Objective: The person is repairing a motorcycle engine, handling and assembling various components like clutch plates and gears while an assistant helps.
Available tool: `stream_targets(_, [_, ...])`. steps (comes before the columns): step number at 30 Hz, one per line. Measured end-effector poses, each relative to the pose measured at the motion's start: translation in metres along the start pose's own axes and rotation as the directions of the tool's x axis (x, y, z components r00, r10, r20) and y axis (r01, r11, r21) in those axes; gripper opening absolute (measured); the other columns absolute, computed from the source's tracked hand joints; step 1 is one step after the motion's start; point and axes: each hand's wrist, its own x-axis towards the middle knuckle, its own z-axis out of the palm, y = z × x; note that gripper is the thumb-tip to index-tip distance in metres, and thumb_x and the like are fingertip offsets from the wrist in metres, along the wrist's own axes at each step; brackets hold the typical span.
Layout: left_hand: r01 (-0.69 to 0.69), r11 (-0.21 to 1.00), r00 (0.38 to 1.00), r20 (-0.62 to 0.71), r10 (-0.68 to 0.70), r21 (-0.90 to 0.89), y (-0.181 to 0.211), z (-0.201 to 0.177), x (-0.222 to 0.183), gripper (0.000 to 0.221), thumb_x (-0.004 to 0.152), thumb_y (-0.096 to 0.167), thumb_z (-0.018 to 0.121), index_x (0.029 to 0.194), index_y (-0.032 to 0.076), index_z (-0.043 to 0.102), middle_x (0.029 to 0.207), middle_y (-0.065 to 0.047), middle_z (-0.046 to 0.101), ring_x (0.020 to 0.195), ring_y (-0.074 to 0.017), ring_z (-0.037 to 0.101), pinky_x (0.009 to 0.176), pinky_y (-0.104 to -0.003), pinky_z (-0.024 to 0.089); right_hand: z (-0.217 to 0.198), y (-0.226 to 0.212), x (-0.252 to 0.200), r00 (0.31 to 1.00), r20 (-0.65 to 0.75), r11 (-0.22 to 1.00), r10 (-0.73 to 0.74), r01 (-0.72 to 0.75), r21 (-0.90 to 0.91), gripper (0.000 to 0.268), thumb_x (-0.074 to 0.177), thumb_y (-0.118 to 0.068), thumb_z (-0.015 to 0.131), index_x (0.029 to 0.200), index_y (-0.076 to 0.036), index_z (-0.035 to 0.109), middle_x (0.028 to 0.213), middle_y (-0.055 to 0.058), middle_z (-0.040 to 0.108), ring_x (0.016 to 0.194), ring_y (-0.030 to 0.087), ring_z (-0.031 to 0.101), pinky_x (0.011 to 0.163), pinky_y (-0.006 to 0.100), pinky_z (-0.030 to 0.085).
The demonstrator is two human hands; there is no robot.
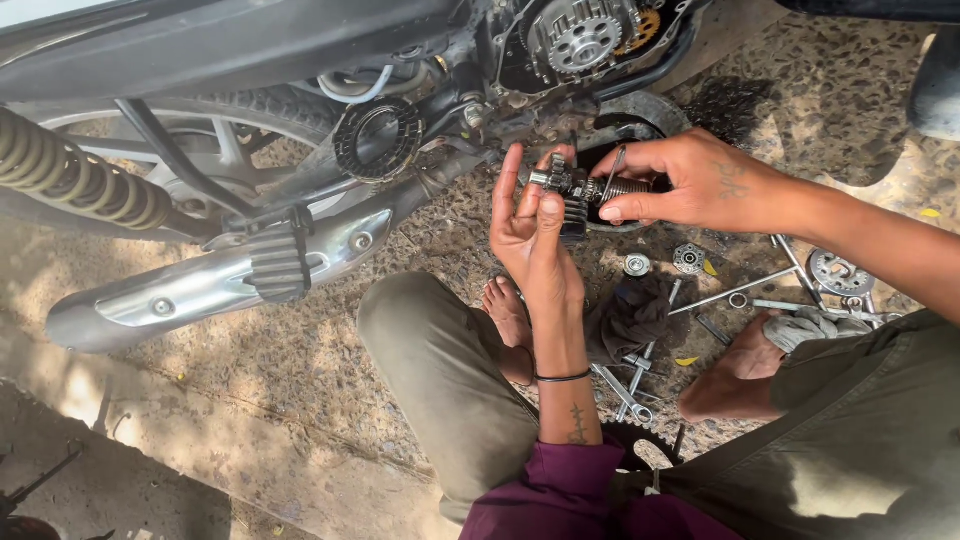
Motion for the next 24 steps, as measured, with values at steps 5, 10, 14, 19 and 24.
stream_targets(5, [0.069, 0.989, 0.993, 0.088, -0.081, 0.129, 0.002, 0.004, -0.002, 0.082, 0.09, 0.014, 0.084, 0.158, -0.003, 0.041, 0.135, -0.024, 0.067, 0.127, -0.0266, 0.065, 0.112, -0.039, 0.051, -0.007, 0.035, -0.006, 0.999, 0.034, 0.987, -0.024, 0.018, 0.162, 0.057, 0.088, -0.045, 0.068, 0.132, -0.01, 0.065, 0.091, 0.007, 0.083, 0.083, 0.012, 0.079, 0.076, 0.029, 0.06])
stream_targets(10, [-0.122, 0.905, 0.941, 0.337, -0.025, 0.408, 0.008, 0.02, -0.005, 0.072, 0.098, 0.017, 0.081, 0.157, 0.001, 0.042, 0.139, -0.022, 0.067, 0.138, -0.0256, 0.059, 0.131, -0.04, 0.036, -0.034, 0.056, -0.041, 0.991, 0.02, 0.988, 0.134, -0.132, -0.08, 0.053, 0.086, -0.042, 0.07, 0.135, -0.023, 0.067, 0.117, 0.002, 0.078, 0.096, 0.016, 0.074, 0.084, 0.036, 0.051])
stream_targets(14, [-0.054, 0.904, 0.914, 0.385, -0.126, 0.423, 0.01, 0.016, -0.005, 0.061, 0.102, 0.02, 0.075, 0.154, 0.003, 0.049, 0.138, -0.022, 0.069, 0.134, -0.0273, 0.064, 0.127, -0.042, 0.04, -0.07, 0.082, -0.087, 0.984, -0.055, 0.982, 0.172, -0.176, -0.068, 0.051, 0.083, -0.045, 0.071, 0.128, -0.022, 0.07, 0.103, 0.002, 0.082, 0.095, 0.016, 0.076, 0.083, 0.035, 0.055])
stream_targets(19, [-0.132, 0.875, 0.909, 0.409, -0.081, 0.466, -0.001, 0.004, 0.001, 0.043, 0.104, 0.015, 0.071, 0.143, 0.001, 0.06, 0.124, -0.021, 0.075, 0.117, -0.0288, 0.073, 0.119, -0.043, 0.05, -0.102, 0.126, -0.154, 0.972, -0.065, 0.972, 0.225, -0.229, -0.058, 0.048, 0.09, -0.037, 0.077, 0.134, -0.017, 0.072, 0.103, 0.007, 0.075, 0.091, 0.024, 0.071, 0.078, 0.039, 0.053])
stream_targets(24, [-0.104, 0.9, 0.937, 0.344, -0.054, 0.424, -0.004, -0.002, 0.004, 0.042, 0.103, 0.011, 0.072, 0.14, -0.003, 0.059, 0.12, -0.022, 0.074, 0.112, -0.0293, 0.072, 0.113, -0.042, 0.052, -0.078, 0.207, -0.223, 0.943, -0.285, 0.964, 0.174, -0.222, -0.146, 0.044, 0.085, -0.028, 0.079, 0.125, -0.013, 0.072, 0.115, 0.007, 0.075, 0.103, 0.018, 0.069, 0.089, 0.035, 0.052])
